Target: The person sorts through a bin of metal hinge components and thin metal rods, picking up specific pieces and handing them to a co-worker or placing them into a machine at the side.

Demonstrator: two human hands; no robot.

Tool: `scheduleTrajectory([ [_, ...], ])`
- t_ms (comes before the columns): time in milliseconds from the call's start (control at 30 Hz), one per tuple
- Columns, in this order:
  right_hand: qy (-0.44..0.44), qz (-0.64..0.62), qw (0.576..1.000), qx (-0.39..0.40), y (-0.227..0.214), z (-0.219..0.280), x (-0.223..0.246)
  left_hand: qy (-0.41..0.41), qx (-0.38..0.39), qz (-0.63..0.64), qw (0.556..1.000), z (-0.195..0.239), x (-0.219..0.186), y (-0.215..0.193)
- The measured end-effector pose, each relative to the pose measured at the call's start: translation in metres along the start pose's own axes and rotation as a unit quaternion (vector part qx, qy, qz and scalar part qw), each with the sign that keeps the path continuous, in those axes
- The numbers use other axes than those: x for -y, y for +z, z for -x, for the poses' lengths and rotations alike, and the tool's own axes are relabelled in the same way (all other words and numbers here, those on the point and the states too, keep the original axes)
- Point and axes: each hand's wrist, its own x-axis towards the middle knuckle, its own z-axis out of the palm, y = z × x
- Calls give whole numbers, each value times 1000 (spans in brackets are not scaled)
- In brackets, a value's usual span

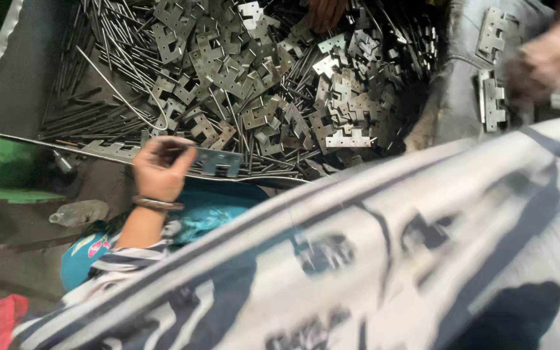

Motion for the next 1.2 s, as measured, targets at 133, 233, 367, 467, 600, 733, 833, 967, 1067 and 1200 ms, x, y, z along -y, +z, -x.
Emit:
scheduleTrajectory([
  [133, 55, 90, 953, 283, 19, 20, -27, -30, -77, 168, 982, -1, 17, -31],
  [233, 261, -30, 771, 580, 42, 99, -64, -74, -116, 174, 975, -1, 27, -35],
  [367, 331, -107, 566, 747, 25, 203, -71, -105, -76, 390, 912, 4, 22, -28],
  [467, 494, -70, 555, 666, -1, 219, -67, -143, -15, 419, 896, 7, 15, -32],
  [600, 343, 77, 797, 491, -6, 185, -89, -134, 87, 463, 872, 2, 5, -18],
  [733, 214, 198, 900, 324, 33, 162, -138, -139, 128, 528, 828, -5, -11, 5],
  [833, 148, 264, 912, 277, 71, 157, -195, -160, 72, 483, 858, -18, -6, 16],
  [967, 197, 378, 846, 320, 97, 165, -242, -78, 72, 32, 994, -38, 35, 35],
  [1067, 314, 359, 827, 298, 105, 177, -254, 28, 96, -366, 925, -36, 61, 66],
  [1200, 276, 384, 839, 271, 108, 186, -246, -8, 166, -606, 778, -30, 62, 112],
])
